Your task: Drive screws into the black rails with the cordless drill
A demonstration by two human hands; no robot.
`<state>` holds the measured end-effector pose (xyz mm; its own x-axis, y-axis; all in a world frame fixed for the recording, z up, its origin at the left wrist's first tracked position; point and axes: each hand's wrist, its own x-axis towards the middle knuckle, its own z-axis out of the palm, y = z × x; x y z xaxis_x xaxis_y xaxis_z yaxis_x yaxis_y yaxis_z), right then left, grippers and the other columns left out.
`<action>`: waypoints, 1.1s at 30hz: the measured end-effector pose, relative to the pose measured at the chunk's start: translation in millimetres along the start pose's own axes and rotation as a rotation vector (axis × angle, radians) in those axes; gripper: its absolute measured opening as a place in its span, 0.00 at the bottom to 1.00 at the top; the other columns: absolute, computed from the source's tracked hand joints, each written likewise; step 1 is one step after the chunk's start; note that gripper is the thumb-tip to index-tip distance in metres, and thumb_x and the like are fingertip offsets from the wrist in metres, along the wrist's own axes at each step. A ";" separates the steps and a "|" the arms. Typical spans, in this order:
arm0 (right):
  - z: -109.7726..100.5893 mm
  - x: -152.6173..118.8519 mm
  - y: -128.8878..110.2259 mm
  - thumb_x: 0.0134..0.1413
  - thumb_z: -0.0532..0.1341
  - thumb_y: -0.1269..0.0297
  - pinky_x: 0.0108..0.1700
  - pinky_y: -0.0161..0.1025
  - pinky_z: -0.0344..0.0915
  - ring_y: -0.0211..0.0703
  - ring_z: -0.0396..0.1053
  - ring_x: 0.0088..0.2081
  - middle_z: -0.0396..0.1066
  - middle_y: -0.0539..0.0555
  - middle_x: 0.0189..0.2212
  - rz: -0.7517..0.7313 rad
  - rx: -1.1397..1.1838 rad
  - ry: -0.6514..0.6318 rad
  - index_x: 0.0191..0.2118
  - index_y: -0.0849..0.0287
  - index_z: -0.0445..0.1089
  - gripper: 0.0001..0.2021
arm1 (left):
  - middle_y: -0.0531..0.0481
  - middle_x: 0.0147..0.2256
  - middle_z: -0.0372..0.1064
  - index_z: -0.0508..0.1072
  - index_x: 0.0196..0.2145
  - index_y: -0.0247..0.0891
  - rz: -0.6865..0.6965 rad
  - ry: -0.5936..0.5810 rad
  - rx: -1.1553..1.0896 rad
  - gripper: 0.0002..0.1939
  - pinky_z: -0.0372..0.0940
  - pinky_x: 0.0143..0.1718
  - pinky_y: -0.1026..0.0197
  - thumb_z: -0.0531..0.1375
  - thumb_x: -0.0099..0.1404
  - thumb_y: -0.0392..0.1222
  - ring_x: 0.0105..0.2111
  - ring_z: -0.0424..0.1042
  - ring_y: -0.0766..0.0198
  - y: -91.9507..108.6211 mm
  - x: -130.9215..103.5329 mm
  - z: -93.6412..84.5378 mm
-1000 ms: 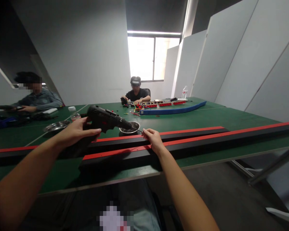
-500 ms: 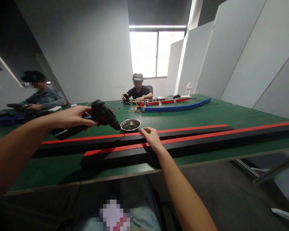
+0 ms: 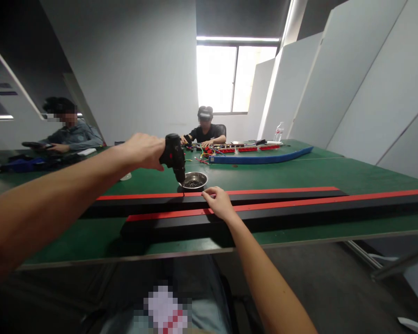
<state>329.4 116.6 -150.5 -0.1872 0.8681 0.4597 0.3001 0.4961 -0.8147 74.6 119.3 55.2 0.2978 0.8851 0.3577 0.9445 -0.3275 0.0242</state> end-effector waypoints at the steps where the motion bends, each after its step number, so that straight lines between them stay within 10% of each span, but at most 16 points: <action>1: 1.1 0.0 0.0 0.56 0.65 0.55 0.46 0.46 0.64 0.52 0.72 0.40 0.77 0.58 0.36 -0.039 -0.035 -0.022 0.31 0.55 0.80 0.11 | 0.39 0.29 0.71 0.79 0.32 0.34 -0.013 0.018 0.051 0.19 0.58 0.45 0.46 0.74 0.38 0.34 0.41 0.72 0.37 3.7 0.2 3.7; 18: 7.7 6.0 -2.2 0.58 0.64 0.60 0.44 0.39 0.66 0.48 0.75 0.41 0.79 0.57 0.40 -0.043 -0.262 -0.276 0.37 0.59 0.80 0.09 | 0.33 0.37 0.75 0.76 0.50 0.31 0.028 0.009 0.414 0.26 0.58 0.39 0.52 0.67 0.54 0.42 0.38 0.73 0.45 20.5 -10.1 8.2; 27: 26.9 89.5 -14.7 0.53 0.67 0.59 0.27 0.35 0.56 0.39 0.67 0.24 0.73 0.53 0.22 0.181 -0.508 -0.310 0.27 0.61 0.76 0.10 | 0.39 0.33 0.76 0.79 0.42 0.40 -0.009 -0.045 0.239 0.21 0.58 0.35 0.54 0.70 0.49 0.45 0.32 0.73 0.49 -4.1 -44.4 -4.7; 33: 41.3 129.9 -7.0 0.60 0.60 0.61 0.30 0.35 0.57 0.43 0.70 0.28 0.76 0.59 0.28 0.277 -0.640 -0.210 0.31 0.63 0.77 0.13 | 0.43 0.26 0.75 0.79 0.28 0.40 -0.091 -0.149 -0.060 0.12 0.57 0.28 0.58 0.68 0.49 0.50 0.24 0.70 0.54 -40.3 -87.0 2.8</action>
<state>264.3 225.3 -99.6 -0.1812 0.9739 0.1364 0.8387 0.2254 -0.4958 11.0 56.5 20.5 0.2328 0.9498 0.2090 0.9599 -0.2590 0.1077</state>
